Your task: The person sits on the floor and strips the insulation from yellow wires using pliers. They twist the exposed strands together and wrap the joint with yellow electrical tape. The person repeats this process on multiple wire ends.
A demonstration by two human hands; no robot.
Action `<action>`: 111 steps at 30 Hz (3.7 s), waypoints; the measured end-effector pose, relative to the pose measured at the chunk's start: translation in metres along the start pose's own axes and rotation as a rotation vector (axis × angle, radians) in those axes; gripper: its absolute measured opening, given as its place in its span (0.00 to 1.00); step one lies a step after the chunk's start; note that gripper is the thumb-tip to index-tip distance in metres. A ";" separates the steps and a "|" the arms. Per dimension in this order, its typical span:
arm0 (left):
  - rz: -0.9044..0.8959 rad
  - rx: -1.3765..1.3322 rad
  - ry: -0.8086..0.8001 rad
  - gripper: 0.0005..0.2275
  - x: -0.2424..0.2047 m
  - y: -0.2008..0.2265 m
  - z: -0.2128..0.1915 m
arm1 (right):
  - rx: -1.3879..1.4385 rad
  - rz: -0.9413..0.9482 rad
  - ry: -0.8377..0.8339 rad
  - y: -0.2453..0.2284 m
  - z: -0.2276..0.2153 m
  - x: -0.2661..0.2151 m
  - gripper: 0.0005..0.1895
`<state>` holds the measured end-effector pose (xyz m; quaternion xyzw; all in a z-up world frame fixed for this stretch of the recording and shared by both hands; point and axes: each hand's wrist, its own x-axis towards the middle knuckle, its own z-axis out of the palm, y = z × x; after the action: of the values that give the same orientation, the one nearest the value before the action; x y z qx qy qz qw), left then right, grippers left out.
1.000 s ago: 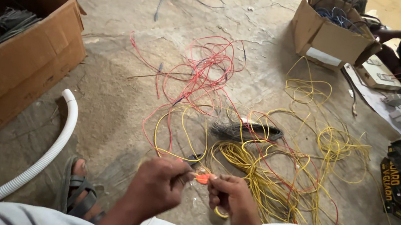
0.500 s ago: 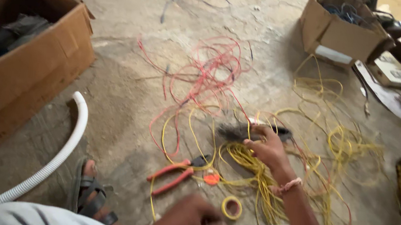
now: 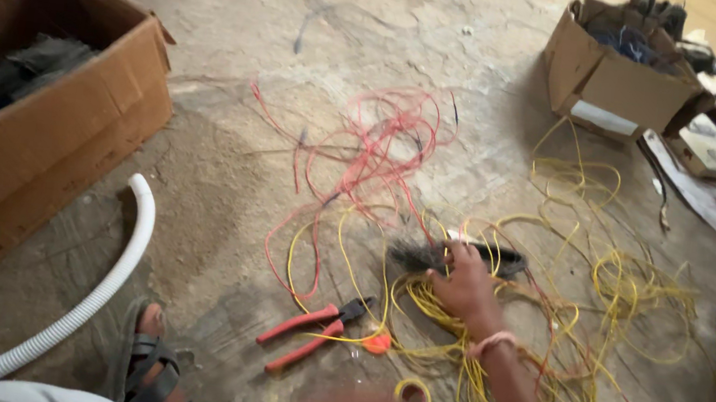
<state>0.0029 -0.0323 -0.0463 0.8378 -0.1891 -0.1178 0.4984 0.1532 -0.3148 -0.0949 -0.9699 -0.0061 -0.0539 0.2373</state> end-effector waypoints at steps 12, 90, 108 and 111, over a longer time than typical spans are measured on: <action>-0.224 0.619 0.102 0.17 0.078 -0.152 -0.070 | 0.031 -0.115 0.076 -0.025 -0.005 0.003 0.25; -0.301 1.444 1.226 0.37 -0.002 -0.102 -0.193 | 0.487 -0.686 -0.071 -0.098 -0.086 -0.030 0.12; 0.534 0.247 0.785 0.03 0.098 -0.085 -0.159 | 0.442 -0.408 -0.147 -0.142 -0.040 -0.044 0.11; 0.874 0.703 1.261 0.10 0.180 -0.047 -0.248 | 0.383 -0.325 -0.163 -0.110 -0.058 -0.025 0.11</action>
<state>0.2701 0.1060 0.0283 0.7044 -0.2083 0.6412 0.2218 0.1188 -0.2433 0.0042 -0.8949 -0.1908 -0.0109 0.4033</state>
